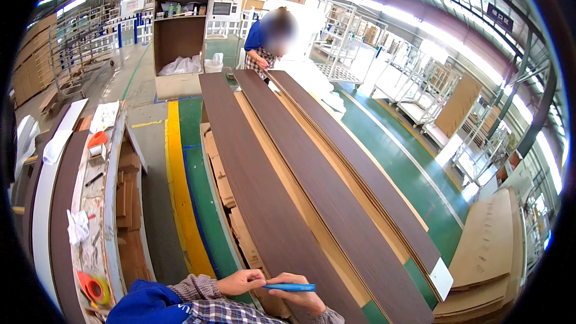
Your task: The person scrapes the edges of long wooden panels with a metal tool and wipes the surfaces with a cloth. They also use a blue marker to make marks on the panels. The person works alongside a coworker in a factory setting.
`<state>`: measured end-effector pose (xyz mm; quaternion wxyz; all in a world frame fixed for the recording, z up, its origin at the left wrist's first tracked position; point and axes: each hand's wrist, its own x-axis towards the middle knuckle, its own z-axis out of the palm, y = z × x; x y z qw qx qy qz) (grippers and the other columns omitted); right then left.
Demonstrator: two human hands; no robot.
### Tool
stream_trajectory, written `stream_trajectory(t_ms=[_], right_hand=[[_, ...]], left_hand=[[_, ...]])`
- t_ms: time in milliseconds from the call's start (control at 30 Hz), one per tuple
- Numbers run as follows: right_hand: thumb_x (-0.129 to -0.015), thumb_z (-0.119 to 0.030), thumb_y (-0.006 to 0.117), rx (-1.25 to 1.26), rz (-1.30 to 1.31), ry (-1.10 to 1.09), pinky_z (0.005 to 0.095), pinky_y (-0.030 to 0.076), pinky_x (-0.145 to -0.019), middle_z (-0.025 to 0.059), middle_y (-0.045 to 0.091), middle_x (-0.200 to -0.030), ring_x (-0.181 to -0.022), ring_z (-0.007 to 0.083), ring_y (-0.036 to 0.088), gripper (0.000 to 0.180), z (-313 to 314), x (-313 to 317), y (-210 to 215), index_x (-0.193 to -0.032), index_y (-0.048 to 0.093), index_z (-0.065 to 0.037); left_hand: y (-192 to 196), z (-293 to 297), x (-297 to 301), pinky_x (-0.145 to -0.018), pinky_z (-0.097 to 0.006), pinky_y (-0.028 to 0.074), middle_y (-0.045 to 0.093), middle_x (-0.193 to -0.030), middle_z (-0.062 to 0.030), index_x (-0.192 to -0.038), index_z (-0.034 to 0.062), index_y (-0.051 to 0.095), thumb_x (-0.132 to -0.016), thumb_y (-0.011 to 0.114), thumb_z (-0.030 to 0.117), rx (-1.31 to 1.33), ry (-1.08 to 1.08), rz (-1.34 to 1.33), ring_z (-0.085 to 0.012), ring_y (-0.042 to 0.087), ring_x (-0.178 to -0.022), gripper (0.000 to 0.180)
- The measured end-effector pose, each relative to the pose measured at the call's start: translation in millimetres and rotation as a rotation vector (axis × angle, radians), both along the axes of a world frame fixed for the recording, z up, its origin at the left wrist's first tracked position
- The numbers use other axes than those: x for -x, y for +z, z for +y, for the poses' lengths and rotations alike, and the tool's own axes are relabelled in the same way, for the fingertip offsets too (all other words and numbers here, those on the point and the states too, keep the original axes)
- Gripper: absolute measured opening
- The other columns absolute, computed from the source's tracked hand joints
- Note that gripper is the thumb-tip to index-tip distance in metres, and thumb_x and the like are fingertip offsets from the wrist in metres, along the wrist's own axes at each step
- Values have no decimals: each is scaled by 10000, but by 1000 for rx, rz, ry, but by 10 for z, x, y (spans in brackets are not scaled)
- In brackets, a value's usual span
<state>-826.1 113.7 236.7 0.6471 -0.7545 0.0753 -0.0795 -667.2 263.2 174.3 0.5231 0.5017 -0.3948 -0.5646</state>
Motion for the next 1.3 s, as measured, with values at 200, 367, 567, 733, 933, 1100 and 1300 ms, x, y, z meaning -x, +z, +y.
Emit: stream_trajectory(t_ms=[200,367,567,733,933,1100,1300], right_hand=[[-793,-140,719,-60,-48,281,264,464,-637,73,650,-853,-734,140,590,239,189,-1452,6,-1005,676,-38],[-800,-187,722,-235,63,290,258,446,-625,50,643,-881,-721,110,561,337,175,-2189,-114,-1094,651,-40],[-851,-284,649,-56,209,303,277,457,-611,71,658,-772,-654,149,581,337,-486,-2928,-181,-1079,656,-36],[-847,-275,643,310,124,336,344,497,-647,192,661,-830,-709,295,649,323,-636,-3826,-119,-995,650,12],[-836,-254,662,311,-89,256,343,527,-630,186,668,-804,-673,308,658,290,-1076,-4711,-28,-939,667,17],[-829,-255,670,262,-84,226,334,533,-628,185,670,-814,-681,298,664,293,-1424,-5274,-7,-940,668,17],[-817,-258,680,338,-18,-44,334,532,-629,174,671,-835,-713,287,667,291,-1816,-5942,-201,-936,667,7]], left_hand=[[284,463,-1161,-635,-254,394,557,-761,-19,-977,30,592,-909,547,421,-17,38,-102,-92,478,-688,399],[256,515,-1759,-571,-262,385,598,-734,-50,-1001,22,647,-901,556,421,-186,165,-146,-107,477,-625,422],[225,365,-2804,-469,-255,368,634,-657,-43,-895,50,714,-873,607,368,-230,149,-316,-90,487,-531,337],[289,-139,-3604,-525,-201,451,670,-724,-58,-980,-2,683,-836,680,244,-129,237,-241,-62,578,-594,285],[729,-665,-4545,-554,-203,508,681,-764,-94,-1000,-20,675,-836,676,152,-64,216,-196,-95,622,-620,237],[755,-1073,-5157,-544,-202,504,679,-740,-86,-971,-8,689,-833,676,156,-111,172,-272,-83,616,-591,215],[571,-1887,-6151,-515,-189,478,674,-714,-70,-898,-20,695,-822,685,140,59,30,-368,-69,605,-558,178]])
